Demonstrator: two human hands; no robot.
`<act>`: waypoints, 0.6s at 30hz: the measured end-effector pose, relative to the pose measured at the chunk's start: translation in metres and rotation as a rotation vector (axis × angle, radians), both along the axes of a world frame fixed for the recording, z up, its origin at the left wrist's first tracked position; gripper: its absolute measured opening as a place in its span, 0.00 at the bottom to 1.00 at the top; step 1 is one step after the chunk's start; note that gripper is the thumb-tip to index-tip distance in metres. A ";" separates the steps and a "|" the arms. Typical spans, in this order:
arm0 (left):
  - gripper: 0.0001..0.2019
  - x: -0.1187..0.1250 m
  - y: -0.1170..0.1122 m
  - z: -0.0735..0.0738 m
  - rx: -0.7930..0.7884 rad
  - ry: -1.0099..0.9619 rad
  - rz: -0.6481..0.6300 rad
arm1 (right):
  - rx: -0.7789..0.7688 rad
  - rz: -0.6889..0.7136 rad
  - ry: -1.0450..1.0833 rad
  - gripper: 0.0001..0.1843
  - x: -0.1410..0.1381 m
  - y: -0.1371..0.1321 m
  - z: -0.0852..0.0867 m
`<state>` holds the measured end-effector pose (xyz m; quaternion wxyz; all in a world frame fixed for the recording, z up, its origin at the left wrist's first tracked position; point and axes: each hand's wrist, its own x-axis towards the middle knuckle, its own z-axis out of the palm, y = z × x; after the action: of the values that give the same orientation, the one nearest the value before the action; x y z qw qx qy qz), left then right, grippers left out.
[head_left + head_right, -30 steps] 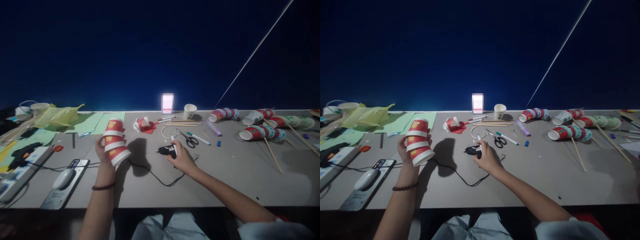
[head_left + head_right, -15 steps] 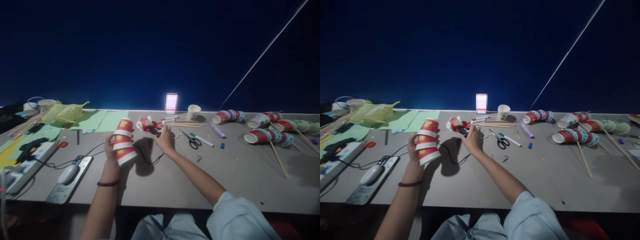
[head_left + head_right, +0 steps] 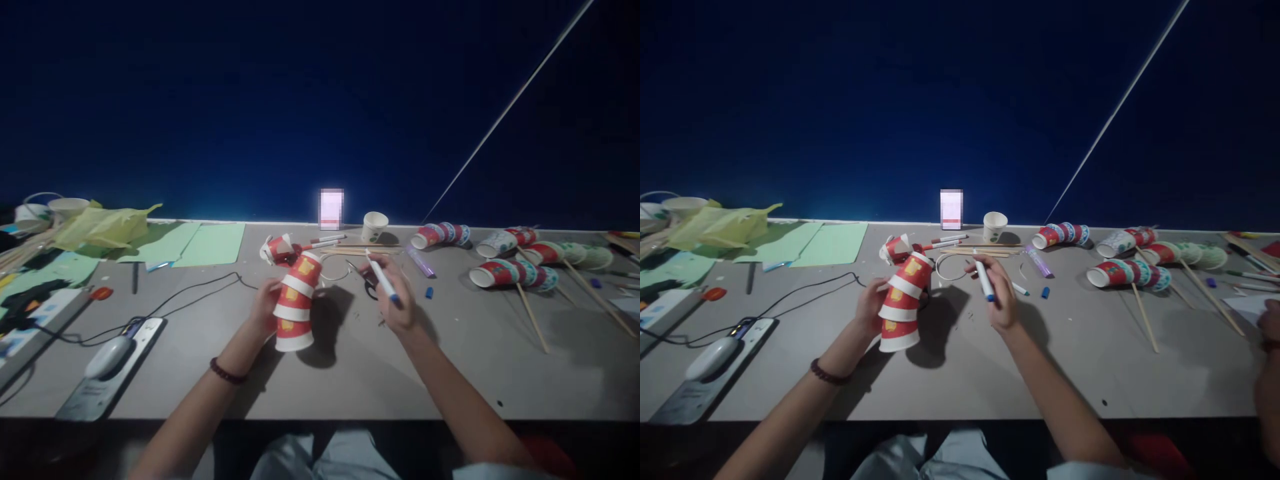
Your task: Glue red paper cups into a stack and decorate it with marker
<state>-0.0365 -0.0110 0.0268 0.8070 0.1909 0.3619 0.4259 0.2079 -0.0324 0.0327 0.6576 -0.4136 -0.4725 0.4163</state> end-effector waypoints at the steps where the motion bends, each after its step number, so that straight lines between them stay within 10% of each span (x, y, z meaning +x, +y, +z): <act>1: 0.19 0.013 -0.001 -0.001 -0.004 -0.016 -0.037 | 0.015 -0.022 0.028 0.14 0.006 -0.007 0.002; 7: 0.16 0.065 -0.004 -0.018 -0.026 -0.017 -0.222 | 0.101 -0.194 0.037 0.08 0.005 -0.018 -0.008; 18: 0.31 0.047 -0.008 -0.031 0.153 -0.055 -0.254 | 0.113 -0.122 -0.110 0.05 -0.012 -0.038 -0.015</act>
<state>0.0108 -0.0186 -0.0042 0.8470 0.2847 0.2791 0.3516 0.1955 -0.0706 0.0175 0.6770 -0.4261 -0.5045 0.3249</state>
